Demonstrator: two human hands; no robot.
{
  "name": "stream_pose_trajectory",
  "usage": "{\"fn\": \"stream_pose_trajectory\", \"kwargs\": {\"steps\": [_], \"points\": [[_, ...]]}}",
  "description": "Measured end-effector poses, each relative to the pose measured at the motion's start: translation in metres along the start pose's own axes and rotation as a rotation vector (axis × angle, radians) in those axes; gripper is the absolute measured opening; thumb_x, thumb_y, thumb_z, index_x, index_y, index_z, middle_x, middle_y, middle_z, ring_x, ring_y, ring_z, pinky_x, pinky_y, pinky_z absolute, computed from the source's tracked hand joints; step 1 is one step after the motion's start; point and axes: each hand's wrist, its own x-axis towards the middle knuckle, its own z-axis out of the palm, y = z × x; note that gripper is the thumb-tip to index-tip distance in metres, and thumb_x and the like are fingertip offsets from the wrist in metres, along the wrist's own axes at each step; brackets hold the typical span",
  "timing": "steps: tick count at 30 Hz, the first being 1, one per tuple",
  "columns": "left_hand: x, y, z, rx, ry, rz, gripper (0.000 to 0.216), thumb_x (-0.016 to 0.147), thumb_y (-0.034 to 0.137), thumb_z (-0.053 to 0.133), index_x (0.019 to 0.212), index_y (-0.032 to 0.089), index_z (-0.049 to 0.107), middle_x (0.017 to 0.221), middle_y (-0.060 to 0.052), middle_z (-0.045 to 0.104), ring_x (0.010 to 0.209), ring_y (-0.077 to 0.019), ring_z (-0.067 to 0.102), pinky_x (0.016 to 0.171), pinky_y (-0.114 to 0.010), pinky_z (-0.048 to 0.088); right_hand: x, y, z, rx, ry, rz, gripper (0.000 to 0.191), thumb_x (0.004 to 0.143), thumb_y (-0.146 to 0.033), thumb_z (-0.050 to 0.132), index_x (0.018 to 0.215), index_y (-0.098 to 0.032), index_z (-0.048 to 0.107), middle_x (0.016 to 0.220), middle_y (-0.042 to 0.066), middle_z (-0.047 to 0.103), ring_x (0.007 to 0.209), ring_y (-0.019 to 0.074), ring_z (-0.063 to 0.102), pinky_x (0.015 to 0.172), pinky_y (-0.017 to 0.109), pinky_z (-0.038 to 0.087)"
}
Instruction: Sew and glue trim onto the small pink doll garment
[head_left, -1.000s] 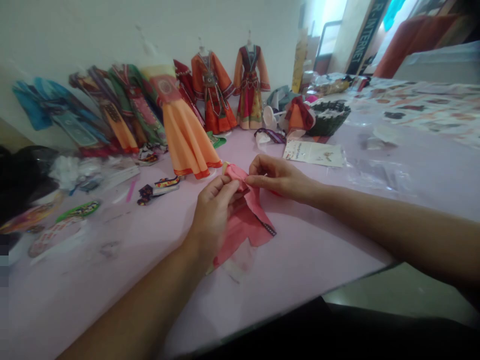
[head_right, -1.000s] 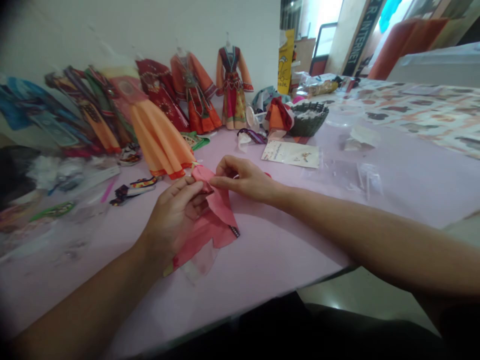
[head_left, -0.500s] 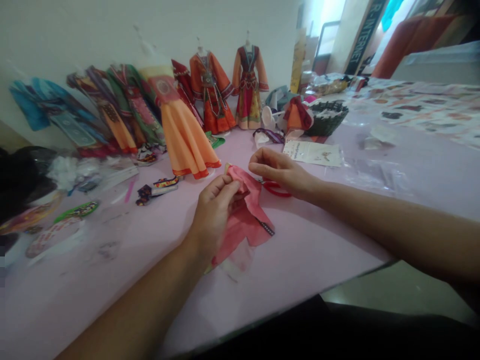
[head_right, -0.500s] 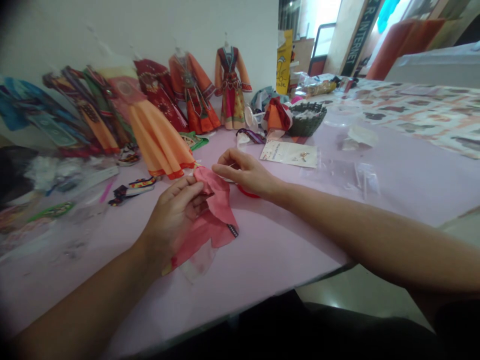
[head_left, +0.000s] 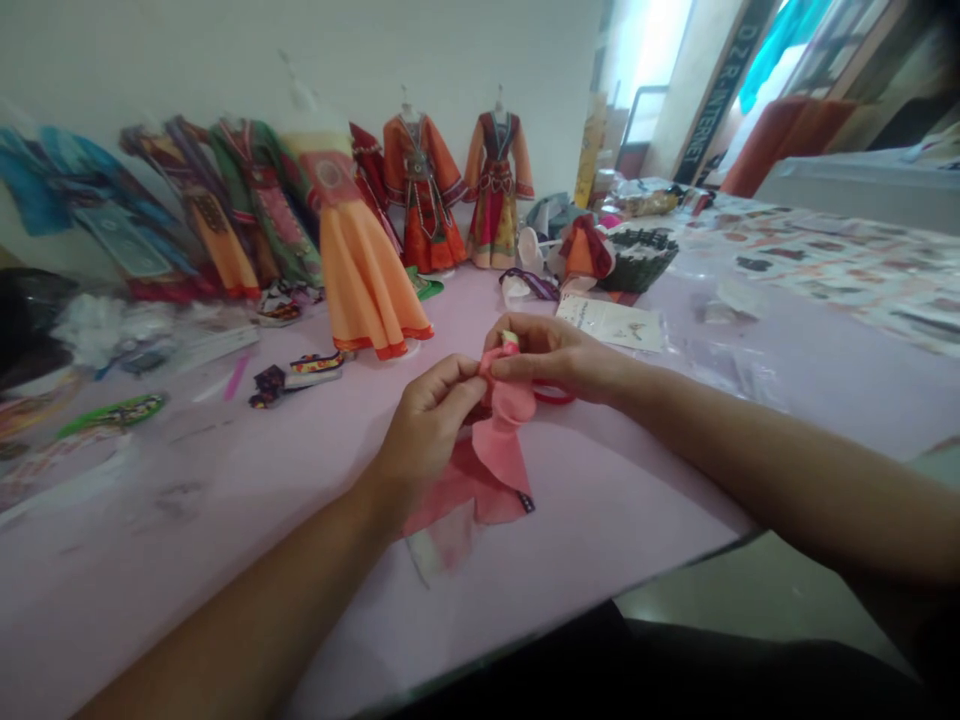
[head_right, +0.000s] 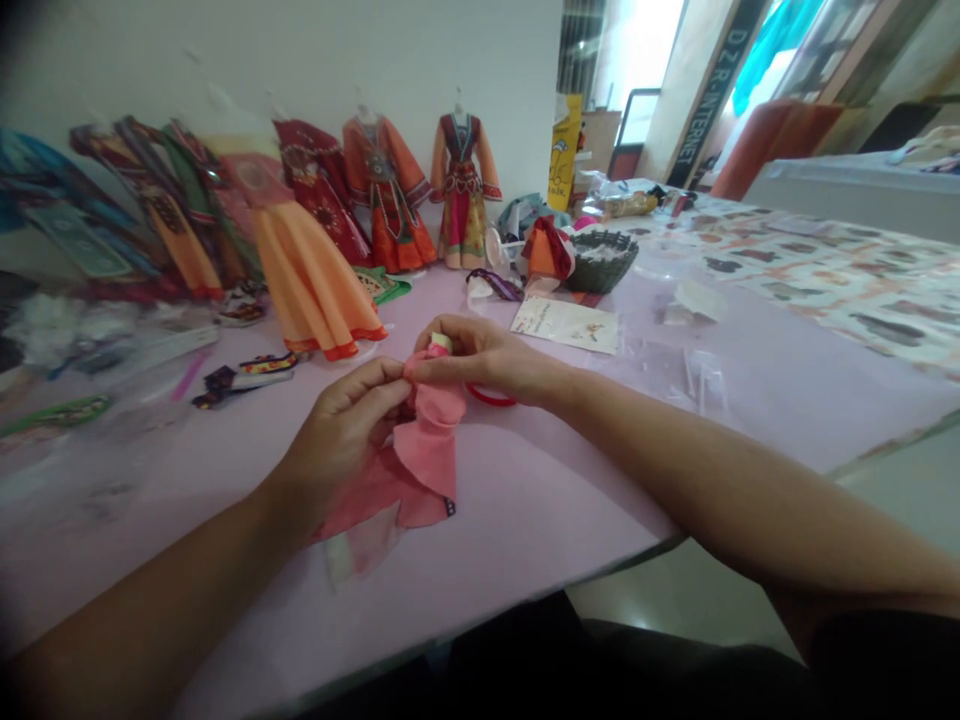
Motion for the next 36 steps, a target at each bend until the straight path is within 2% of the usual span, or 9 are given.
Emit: {"fn": "stream_pose_trajectory", "kwargs": {"steps": [5, 9, 12, 15, 17, 21, 26, 30, 36], "points": [[0.001, -0.001, -0.001, -0.011, 0.034, -0.049, 0.013, 0.088, 0.030, 0.071, 0.090, 0.017, 0.067, 0.081, 0.002, 0.067, 0.074, -0.0115, 0.063, 0.070, -0.024, 0.049, 0.000, -0.005, -0.003, -0.066, -0.051, -0.017, 0.030, 0.082, -0.032, 0.086, 0.081, -0.016, 0.060, 0.068, -0.008, 0.048, 0.058, 0.0056, 0.042, 0.052, 0.021, 0.032], [0.001, -0.001, 0.000, -0.001, 0.041, -0.057, 0.012, 0.092, 0.029, 0.066, 0.091, 0.017, 0.064, 0.083, 0.001, 0.066, 0.074, -0.0109, 0.063, 0.070, -0.025, 0.049, -0.003, -0.012, -0.005, -0.144, -0.016, -0.034, 0.030, 0.087, -0.032, 0.083, 0.081, -0.017, 0.057, 0.066, -0.008, 0.045, 0.055, 0.0054, 0.038, 0.050, 0.021, 0.029], [0.000, -0.002, 0.000, 0.023, 0.045, -0.053, 0.015, 0.093, 0.032, 0.064, 0.091, 0.017, 0.064, 0.088, -0.001, 0.068, 0.081, -0.0128, 0.065, 0.075, -0.027, 0.050, -0.004, -0.017, -0.007, -0.221, -0.010, -0.030, 0.028, 0.089, -0.032, 0.080, 0.081, -0.017, 0.057, 0.070, -0.006, 0.053, 0.059, 0.0068, 0.044, 0.053, 0.021, 0.034], [0.000, -0.002, 0.000, 0.045, 0.046, -0.058, 0.019, 0.092, 0.036, 0.066, 0.097, 0.018, 0.064, 0.090, -0.003, 0.069, 0.086, -0.0157, 0.067, 0.079, -0.030, 0.052, -0.005, -0.021, -0.009, -0.262, -0.009, -0.031, 0.026, 0.089, -0.032, 0.079, 0.083, -0.018, 0.058, 0.086, 0.001, 0.067, 0.073, 0.0110, 0.057, 0.064, 0.024, 0.044], [-0.001, -0.002, 0.000, 0.065, 0.046, -0.047, 0.024, 0.088, 0.038, 0.072, 0.101, 0.019, 0.063, 0.093, -0.003, 0.070, 0.088, -0.0169, 0.067, 0.081, -0.032, 0.053, -0.005, -0.022, -0.011, -0.286, -0.004, -0.026, 0.025, 0.088, -0.032, 0.079, 0.085, -0.018, 0.058, 0.089, 0.002, 0.069, 0.077, 0.0131, 0.060, 0.066, 0.025, 0.047], [-0.002, 0.000, 0.004, 0.141, 0.045, -0.022, 0.038, 0.076, 0.034, 0.084, 0.103, 0.019, 0.061, 0.111, -0.004, 0.070, 0.094, -0.0171, 0.068, 0.084, -0.033, 0.054, -0.005, -0.021, -0.015, -0.322, 0.027, -0.020, 0.024, 0.089, -0.030, 0.077, 0.087, -0.018, 0.057, 0.077, -0.002, 0.062, 0.065, 0.0108, 0.053, 0.057, 0.024, 0.041], [-0.004, -0.003, 0.006, 0.193, 0.041, -0.050, 0.041, 0.078, 0.027, 0.084, 0.110, 0.020, 0.059, 0.125, -0.006, 0.068, 0.099, -0.0163, 0.069, 0.082, -0.031, 0.056, -0.005, -0.021, -0.018, -0.328, 0.009, -0.049, 0.021, 0.093, -0.026, 0.074, 0.089, -0.018, 0.055, 0.069, -0.006, 0.052, 0.058, 0.0073, 0.042, 0.050, 0.022, 0.032], [-0.004, -0.006, 0.005, 0.197, 0.024, -0.040, 0.035, 0.079, 0.022, 0.081, 0.106, 0.019, 0.059, 0.116, -0.005, 0.069, 0.094, -0.0151, 0.068, 0.078, -0.030, 0.056, -0.005, -0.023, -0.023, -0.379, -0.083, -0.050, 0.019, 0.094, -0.028, 0.073, 0.093, -0.017, 0.058, 0.075, -0.005, 0.054, 0.061, 0.0071, 0.043, 0.053, 0.022, 0.032], [-0.004, -0.007, 0.004, 0.227, -0.001, 0.012, 0.033, 0.078, 0.022, 0.081, 0.103, 0.020, 0.060, 0.110, -0.004, 0.069, 0.089, -0.0146, 0.067, 0.078, -0.031, 0.057, -0.008, -0.031, -0.030, -0.457, -0.178, 0.046, 0.031, 0.084, -0.034, 0.084, 0.104, -0.017, 0.066, 0.091, -0.001, 0.064, 0.074, 0.0107, 0.053, 0.061, 0.023, 0.039]]}}
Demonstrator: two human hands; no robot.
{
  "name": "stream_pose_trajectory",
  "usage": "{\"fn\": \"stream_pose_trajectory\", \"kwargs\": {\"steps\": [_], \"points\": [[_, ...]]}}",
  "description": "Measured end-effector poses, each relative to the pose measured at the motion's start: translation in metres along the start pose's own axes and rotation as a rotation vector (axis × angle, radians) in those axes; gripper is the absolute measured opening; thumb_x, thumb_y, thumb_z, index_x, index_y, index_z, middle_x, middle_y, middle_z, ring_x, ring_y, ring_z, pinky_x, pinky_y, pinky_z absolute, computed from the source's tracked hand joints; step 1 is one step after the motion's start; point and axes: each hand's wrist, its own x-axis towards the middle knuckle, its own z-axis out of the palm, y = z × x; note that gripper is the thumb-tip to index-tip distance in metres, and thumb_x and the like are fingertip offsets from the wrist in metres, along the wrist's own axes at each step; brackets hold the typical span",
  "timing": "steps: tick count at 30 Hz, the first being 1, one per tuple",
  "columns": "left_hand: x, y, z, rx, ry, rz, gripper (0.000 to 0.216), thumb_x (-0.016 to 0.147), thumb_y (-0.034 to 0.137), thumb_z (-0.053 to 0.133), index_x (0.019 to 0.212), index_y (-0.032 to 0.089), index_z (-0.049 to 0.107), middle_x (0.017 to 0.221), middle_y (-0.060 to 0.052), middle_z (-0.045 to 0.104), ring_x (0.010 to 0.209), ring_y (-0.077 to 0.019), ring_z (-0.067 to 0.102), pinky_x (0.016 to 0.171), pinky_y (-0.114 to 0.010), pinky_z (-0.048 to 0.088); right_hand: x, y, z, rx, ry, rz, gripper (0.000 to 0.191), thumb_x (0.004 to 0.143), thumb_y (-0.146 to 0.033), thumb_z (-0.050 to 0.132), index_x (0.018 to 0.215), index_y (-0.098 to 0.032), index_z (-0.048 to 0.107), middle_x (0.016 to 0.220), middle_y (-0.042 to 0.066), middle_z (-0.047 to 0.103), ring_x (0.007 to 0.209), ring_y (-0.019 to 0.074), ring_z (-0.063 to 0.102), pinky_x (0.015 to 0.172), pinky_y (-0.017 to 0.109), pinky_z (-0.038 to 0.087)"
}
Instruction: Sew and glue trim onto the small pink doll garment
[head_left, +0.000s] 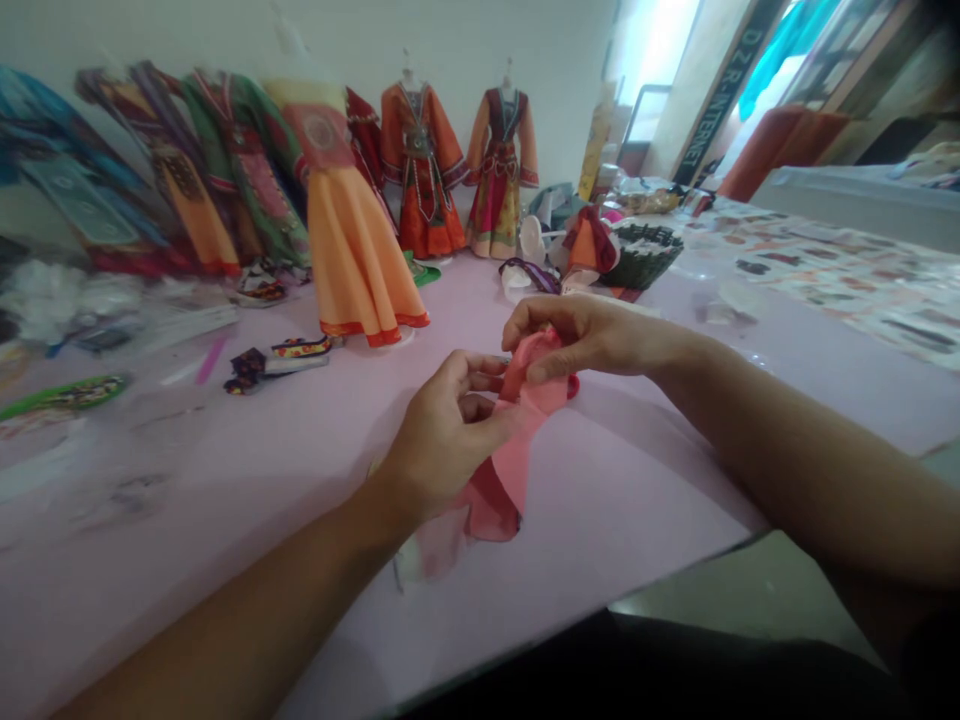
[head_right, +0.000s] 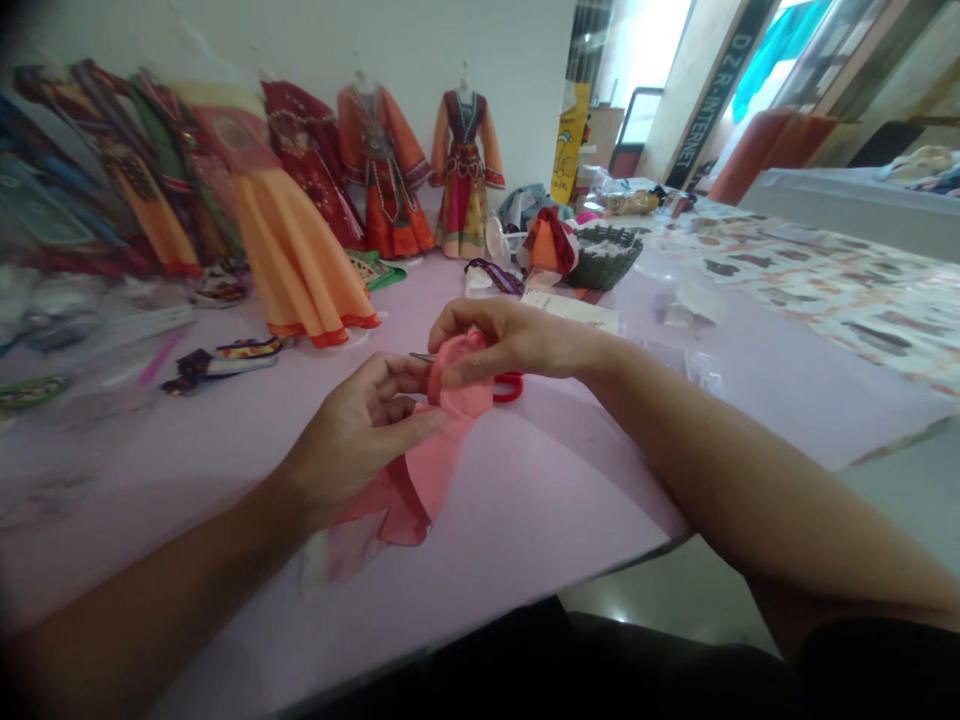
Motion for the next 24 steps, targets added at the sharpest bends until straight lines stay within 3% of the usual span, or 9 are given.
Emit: {"fn": "stream_pose_trajectory", "kwargs": {"steps": [5, 13, 24], "points": [[-0.001, -0.001, 0.002, 0.058, -0.006, 0.019, 0.033, 0.078, 0.026, 0.081, 0.104, 0.020, 0.061, 0.110, -0.005, 0.070, 0.090, -0.0172, 0.069, 0.076, -0.030, 0.057, -0.003, -0.004, -0.005, -0.088, -0.087, 0.061, 0.027, 0.084, -0.034, 0.083, 0.101, -0.018, 0.068, 0.088, 0.000, 0.067, 0.073, 0.0120, 0.055, 0.060, 0.023, 0.041], [-0.002, -0.004, 0.002, 0.079, -0.052, 0.064, 0.032, 0.081, 0.025, 0.080, 0.106, 0.019, 0.061, 0.110, -0.005, 0.071, 0.096, -0.0183, 0.069, 0.083, -0.032, 0.056, -0.006, 0.000, -0.011, -0.190, -0.164, 0.084, 0.027, 0.088, -0.042, 0.079, 0.099, -0.018, 0.075, 0.076, -0.002, 0.063, 0.066, 0.0100, 0.050, 0.056, 0.022, 0.036], [-0.003, -0.002, 0.003, 0.142, -0.040, 0.079, 0.033, 0.080, 0.027, 0.081, 0.107, 0.019, 0.062, 0.111, -0.007, 0.072, 0.099, -0.0206, 0.069, 0.088, -0.035, 0.055, -0.005, -0.002, -0.010, -0.172, -0.193, 0.114, 0.028, 0.086, -0.043, 0.080, 0.095, -0.017, 0.080, 0.072, -0.001, 0.062, 0.064, 0.0105, 0.049, 0.056, 0.024, 0.036]]}}
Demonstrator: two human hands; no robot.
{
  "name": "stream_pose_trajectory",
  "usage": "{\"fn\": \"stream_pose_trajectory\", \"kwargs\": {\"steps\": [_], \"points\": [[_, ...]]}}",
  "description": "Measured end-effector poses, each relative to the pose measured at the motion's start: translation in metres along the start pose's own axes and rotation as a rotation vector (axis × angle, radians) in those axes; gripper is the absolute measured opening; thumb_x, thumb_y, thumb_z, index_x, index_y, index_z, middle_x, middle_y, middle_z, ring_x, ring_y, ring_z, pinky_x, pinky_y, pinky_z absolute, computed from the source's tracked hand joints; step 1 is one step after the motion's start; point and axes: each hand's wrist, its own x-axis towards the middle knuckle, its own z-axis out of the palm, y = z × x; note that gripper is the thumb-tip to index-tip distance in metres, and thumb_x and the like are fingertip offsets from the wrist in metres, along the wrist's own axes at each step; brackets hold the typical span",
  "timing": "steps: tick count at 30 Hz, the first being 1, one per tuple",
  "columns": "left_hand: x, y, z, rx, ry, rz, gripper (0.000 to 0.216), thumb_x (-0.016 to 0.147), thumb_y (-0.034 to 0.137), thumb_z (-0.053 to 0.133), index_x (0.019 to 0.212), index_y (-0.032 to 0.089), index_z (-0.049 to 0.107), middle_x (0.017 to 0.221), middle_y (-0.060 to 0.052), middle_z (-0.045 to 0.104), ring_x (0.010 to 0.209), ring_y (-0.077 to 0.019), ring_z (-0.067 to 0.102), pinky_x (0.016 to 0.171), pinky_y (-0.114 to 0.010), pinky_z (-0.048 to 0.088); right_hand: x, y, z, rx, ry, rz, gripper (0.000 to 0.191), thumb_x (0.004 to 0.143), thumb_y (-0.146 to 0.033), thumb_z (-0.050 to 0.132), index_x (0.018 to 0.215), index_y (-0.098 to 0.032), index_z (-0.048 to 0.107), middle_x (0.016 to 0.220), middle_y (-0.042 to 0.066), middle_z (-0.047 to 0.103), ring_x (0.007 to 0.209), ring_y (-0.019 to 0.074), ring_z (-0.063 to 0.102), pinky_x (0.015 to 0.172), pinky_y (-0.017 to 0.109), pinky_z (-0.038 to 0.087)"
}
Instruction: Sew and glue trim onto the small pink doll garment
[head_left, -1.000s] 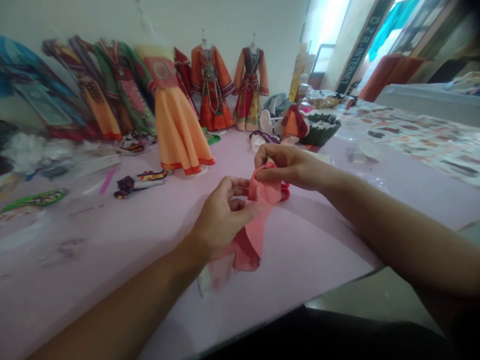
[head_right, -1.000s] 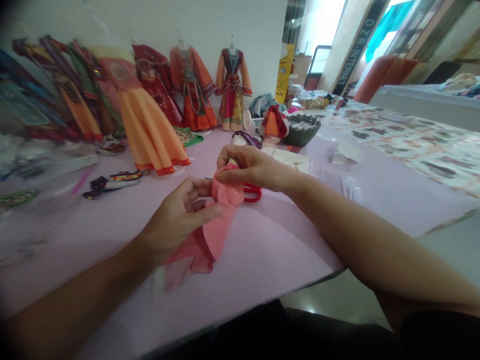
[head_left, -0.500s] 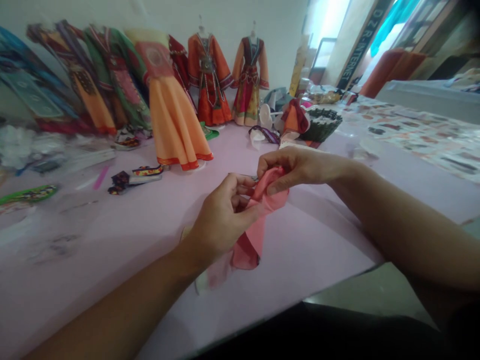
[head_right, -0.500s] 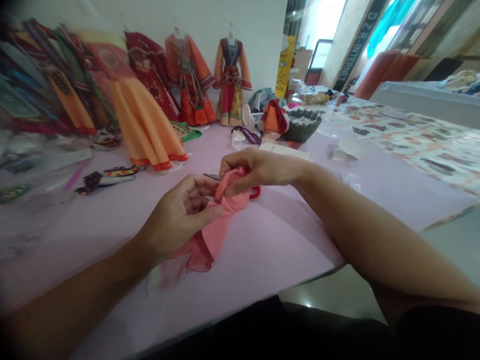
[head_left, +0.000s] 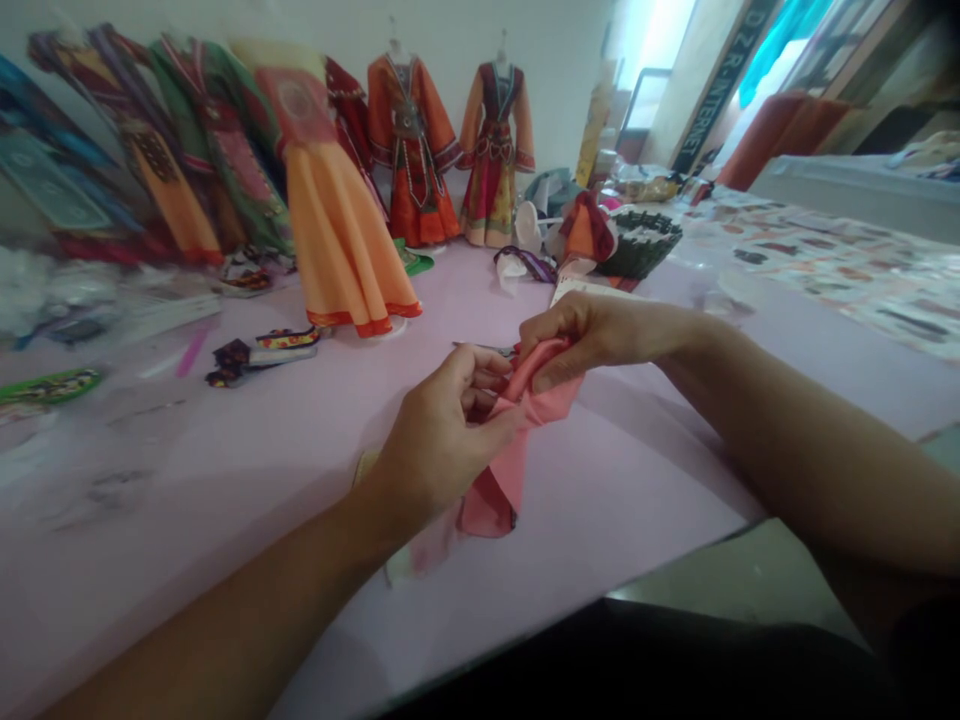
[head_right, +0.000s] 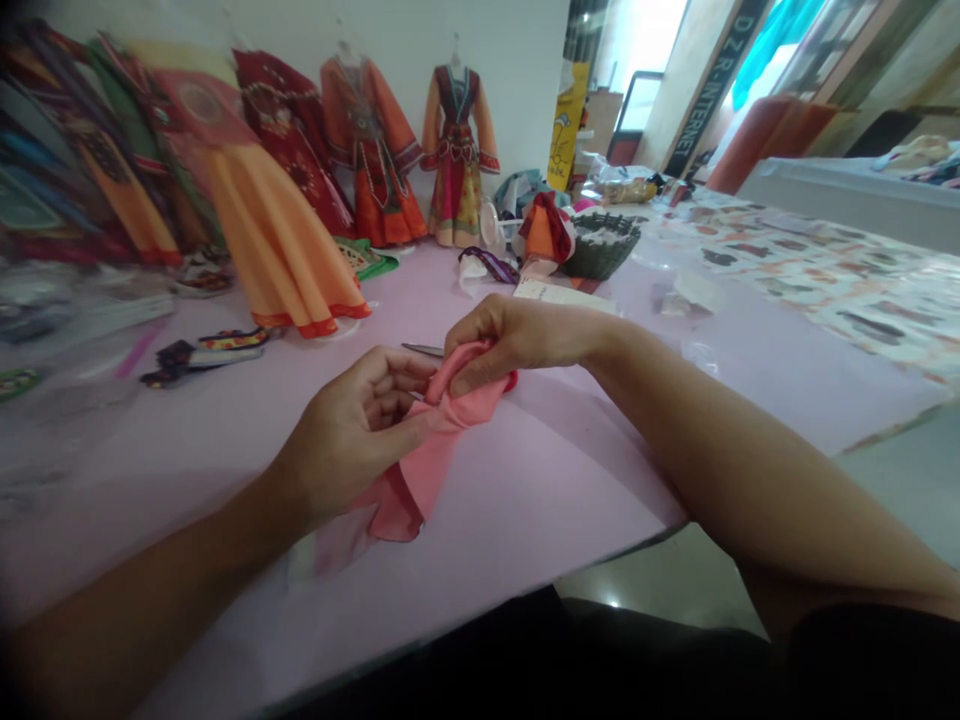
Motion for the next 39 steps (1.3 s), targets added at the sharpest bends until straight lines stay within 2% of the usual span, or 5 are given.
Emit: {"fn": "stream_pose_trajectory", "kwargs": {"steps": [8, 14, 22, 35, 39], "points": [[0.0002, -0.0009, -0.0008, 0.021, 0.004, 0.001, 0.032, 0.080, 0.025, 0.080, 0.107, 0.020, 0.063, 0.111, -0.006, 0.072, 0.095, -0.0197, 0.069, 0.086, -0.036, 0.056, -0.0003, 0.0024, -0.0015, 0.016, -0.008, -0.015, 0.023, 0.088, -0.038, 0.078, 0.101, -0.020, 0.083, 0.084, 0.002, 0.071, 0.075, 0.0136, 0.057, 0.066, 0.024, 0.046], [0.0001, 0.0024, -0.0010, 0.040, 0.016, 0.002, 0.031, 0.078, 0.025, 0.081, 0.103, 0.019, 0.063, 0.106, -0.005, 0.071, 0.087, -0.0170, 0.067, 0.082, -0.034, 0.056, 0.0007, 0.0021, -0.0024, 0.002, -0.033, -0.004, 0.023, 0.086, -0.039, 0.080, 0.096, -0.018, 0.082, 0.076, -0.001, 0.067, 0.069, 0.0116, 0.054, 0.062, 0.023, 0.043], [0.0018, 0.0035, -0.0014, 0.049, 0.042, -0.002, 0.028, 0.075, 0.024, 0.083, 0.096, 0.020, 0.065, 0.093, -0.003, 0.071, 0.087, -0.0184, 0.067, 0.082, -0.034, 0.056, 0.0007, 0.0051, -0.0011, 0.031, -0.049, -0.016, 0.023, 0.090, -0.037, 0.077, 0.101, -0.017, 0.082, 0.082, 0.001, 0.069, 0.072, 0.0114, 0.056, 0.062, 0.022, 0.044], [0.0031, 0.0050, -0.0010, 0.050, 0.051, -0.025, 0.025, 0.078, 0.018, 0.076, 0.101, 0.020, 0.067, 0.090, -0.002, 0.073, 0.083, -0.0166, 0.069, 0.078, -0.031, 0.056, 0.0041, 0.0034, 0.0039, 0.123, -0.052, 0.009, 0.015, 0.090, -0.029, 0.075, 0.088, -0.014, 0.075, 0.071, -0.003, 0.063, 0.063, 0.0081, 0.052, 0.057, 0.019, 0.040], [0.0030, 0.0054, -0.0007, 0.051, 0.054, -0.022, 0.025, 0.077, 0.019, 0.076, 0.100, 0.020, 0.067, 0.089, -0.001, 0.073, 0.082, -0.0165, 0.069, 0.077, -0.031, 0.056, 0.0041, -0.0017, 0.0058, 0.160, -0.036, 0.029, 0.016, 0.085, -0.031, 0.079, 0.086, -0.014, 0.076, 0.073, -0.001, 0.067, 0.067, 0.0100, 0.055, 0.061, 0.021, 0.043]]}}
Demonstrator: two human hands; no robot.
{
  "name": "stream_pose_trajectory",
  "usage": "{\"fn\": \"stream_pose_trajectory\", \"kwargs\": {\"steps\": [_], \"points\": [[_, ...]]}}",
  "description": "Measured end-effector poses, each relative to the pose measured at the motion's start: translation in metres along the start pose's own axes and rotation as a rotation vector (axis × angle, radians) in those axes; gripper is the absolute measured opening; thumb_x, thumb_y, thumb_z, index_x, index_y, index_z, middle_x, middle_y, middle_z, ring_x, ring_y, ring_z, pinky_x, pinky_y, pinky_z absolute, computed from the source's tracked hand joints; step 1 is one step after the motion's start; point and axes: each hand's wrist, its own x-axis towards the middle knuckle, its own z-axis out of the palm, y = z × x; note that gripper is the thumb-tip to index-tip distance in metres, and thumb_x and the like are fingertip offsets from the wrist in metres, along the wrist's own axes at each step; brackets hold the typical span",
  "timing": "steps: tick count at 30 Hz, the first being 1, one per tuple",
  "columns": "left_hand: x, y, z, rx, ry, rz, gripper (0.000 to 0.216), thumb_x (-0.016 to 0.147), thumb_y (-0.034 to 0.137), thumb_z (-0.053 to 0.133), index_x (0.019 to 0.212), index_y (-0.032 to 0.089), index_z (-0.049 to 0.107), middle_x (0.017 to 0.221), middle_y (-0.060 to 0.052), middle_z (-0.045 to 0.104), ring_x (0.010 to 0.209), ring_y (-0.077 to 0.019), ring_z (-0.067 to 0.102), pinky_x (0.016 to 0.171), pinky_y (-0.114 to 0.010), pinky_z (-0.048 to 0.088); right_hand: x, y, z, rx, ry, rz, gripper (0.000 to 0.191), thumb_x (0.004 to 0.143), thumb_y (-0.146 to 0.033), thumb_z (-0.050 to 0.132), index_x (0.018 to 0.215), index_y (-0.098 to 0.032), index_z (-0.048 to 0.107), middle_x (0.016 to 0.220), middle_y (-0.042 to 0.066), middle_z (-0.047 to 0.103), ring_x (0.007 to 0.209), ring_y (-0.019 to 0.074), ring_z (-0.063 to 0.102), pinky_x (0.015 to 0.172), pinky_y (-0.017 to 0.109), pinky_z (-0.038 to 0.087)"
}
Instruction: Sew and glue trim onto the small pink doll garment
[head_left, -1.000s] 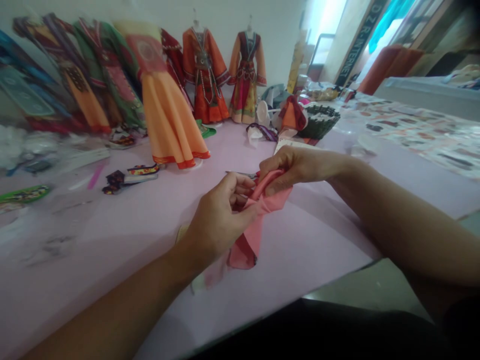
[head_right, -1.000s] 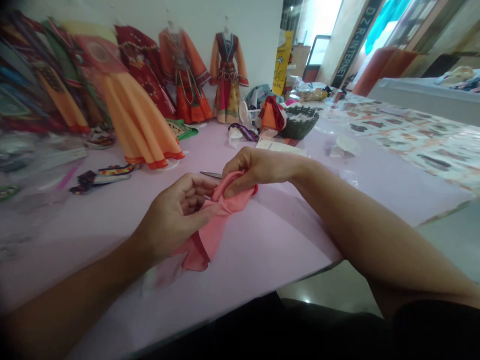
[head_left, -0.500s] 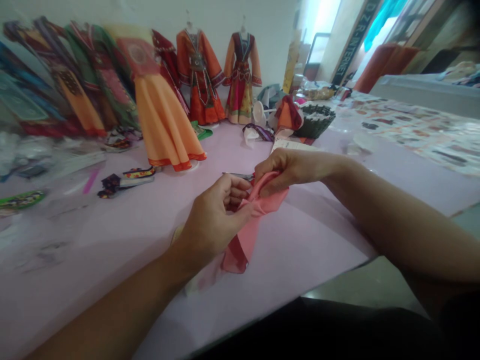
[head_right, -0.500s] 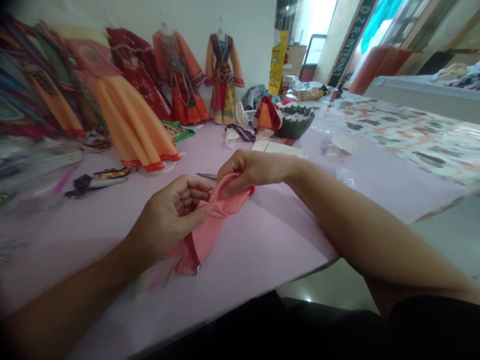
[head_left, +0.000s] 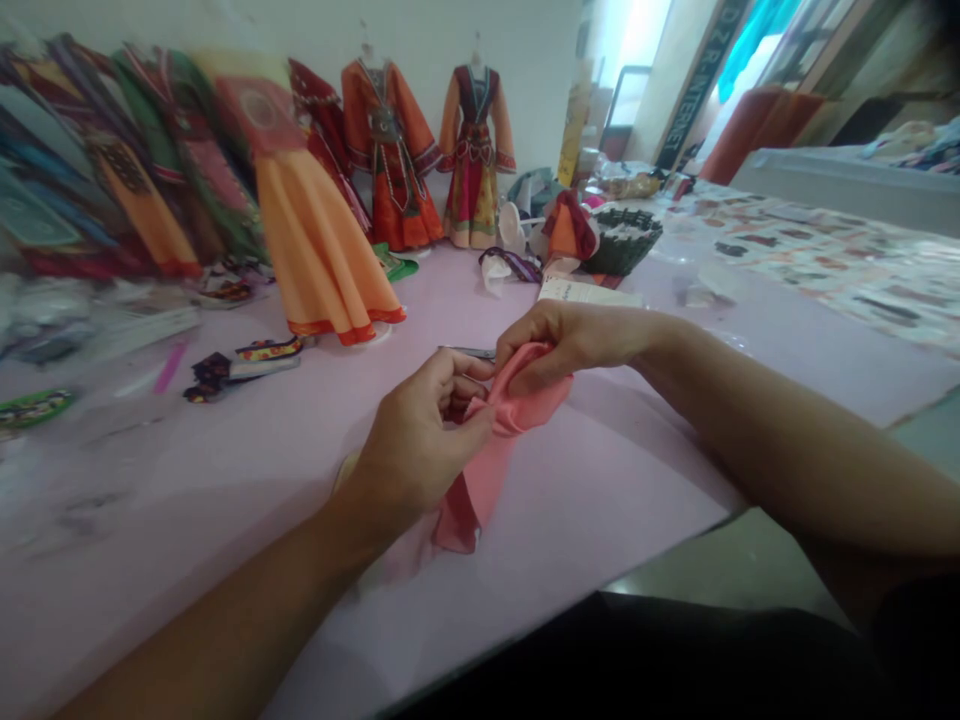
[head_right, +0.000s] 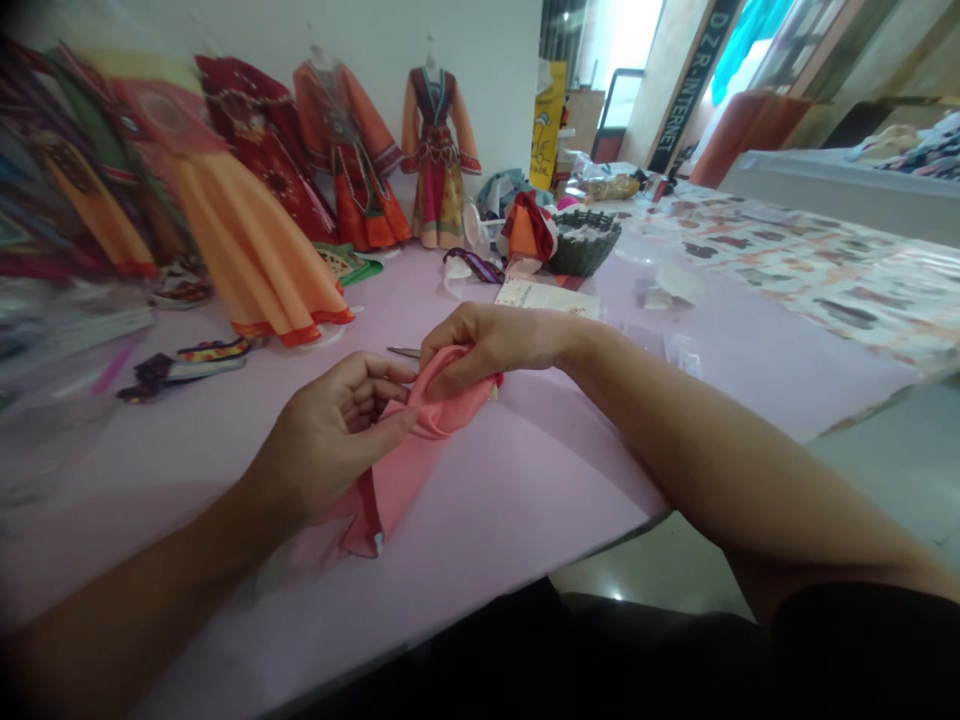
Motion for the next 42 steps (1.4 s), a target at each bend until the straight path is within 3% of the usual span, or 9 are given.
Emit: {"fn": "stream_pose_trajectory", "kwargs": {"steps": [3, 11, 21, 30, 36, 42], "points": [[0.001, 0.000, 0.000, 0.006, 0.001, -0.002, 0.025, 0.076, 0.018, 0.075, 0.100, 0.020, 0.067, 0.089, -0.001, 0.072, 0.082, -0.0158, 0.068, 0.077, -0.030, 0.056, 0.001, -0.002, 0.002, 0.026, 0.015, -0.004, 0.019, 0.082, -0.032, 0.082, 0.088, -0.015, 0.078, 0.074, -0.001, 0.069, 0.070, 0.0114, 0.058, 0.065, 0.022, 0.045], [0.003, -0.002, -0.001, 0.029, 0.014, -0.018, 0.025, 0.077, 0.014, 0.074, 0.100, 0.020, 0.065, 0.087, 0.001, 0.070, 0.082, -0.0141, 0.067, 0.077, -0.028, 0.054, 0.006, 0.004, 0.007, -0.035, 0.049, -0.016, 0.021, 0.087, -0.032, 0.076, 0.090, -0.011, 0.073, 0.071, -0.003, 0.059, 0.065, 0.0081, 0.048, 0.058, 0.020, 0.038], [0.002, -0.002, -0.006, 0.105, 0.034, -0.028, 0.026, 0.078, 0.024, 0.073, 0.103, 0.019, 0.066, 0.091, -0.001, 0.070, 0.082, -0.0161, 0.066, 0.073, -0.030, 0.051, 0.004, 0.007, 0.001, -0.015, 0.042, -0.053, 0.018, 0.097, -0.028, 0.065, 0.088, -0.012, 0.066, 0.072, -0.003, 0.051, 0.063, 0.0075, 0.041, 0.054, 0.020, 0.031], [0.003, 0.005, -0.005, -0.018, -0.004, -0.114, 0.019, 0.076, 0.019, 0.066, 0.095, 0.017, 0.066, 0.086, -0.001, 0.069, 0.079, -0.0160, 0.065, 0.072, -0.028, 0.050, 0.007, 0.011, 0.006, 0.017, 0.068, -0.060, 0.022, 0.098, -0.033, 0.065, 0.088, -0.014, 0.064, 0.069, -0.004, 0.047, 0.059, 0.0072, 0.039, 0.050, 0.020, 0.028], [0.002, 0.009, -0.005, 0.003, -0.017, -0.141, 0.016, 0.082, 0.032, 0.068, 0.077, 0.016, 0.066, 0.072, 0.002, 0.061, 0.067, -0.0111, 0.050, 0.063, -0.025, 0.040, 0.009, 0.005, 0.014, 0.022, 0.072, -0.093, 0.023, 0.097, -0.035, 0.067, 0.089, -0.013, 0.064, 0.070, -0.004, 0.049, 0.062, 0.0076, 0.039, 0.053, 0.020, 0.030], [0.002, 0.008, -0.006, -0.087, -0.037, -0.202, 0.008, 0.075, 0.024, 0.066, 0.076, 0.017, 0.066, 0.072, 0.002, 0.062, 0.065, -0.0111, 0.050, 0.060, -0.024, 0.037, 0.009, 0.003, 0.016, 0.026, 0.090, -0.078, 0.025, 0.096, -0.037, 0.068, 0.088, -0.013, 0.063, 0.072, -0.004, 0.051, 0.062, 0.0077, 0.040, 0.053, 0.021, 0.029]]}}
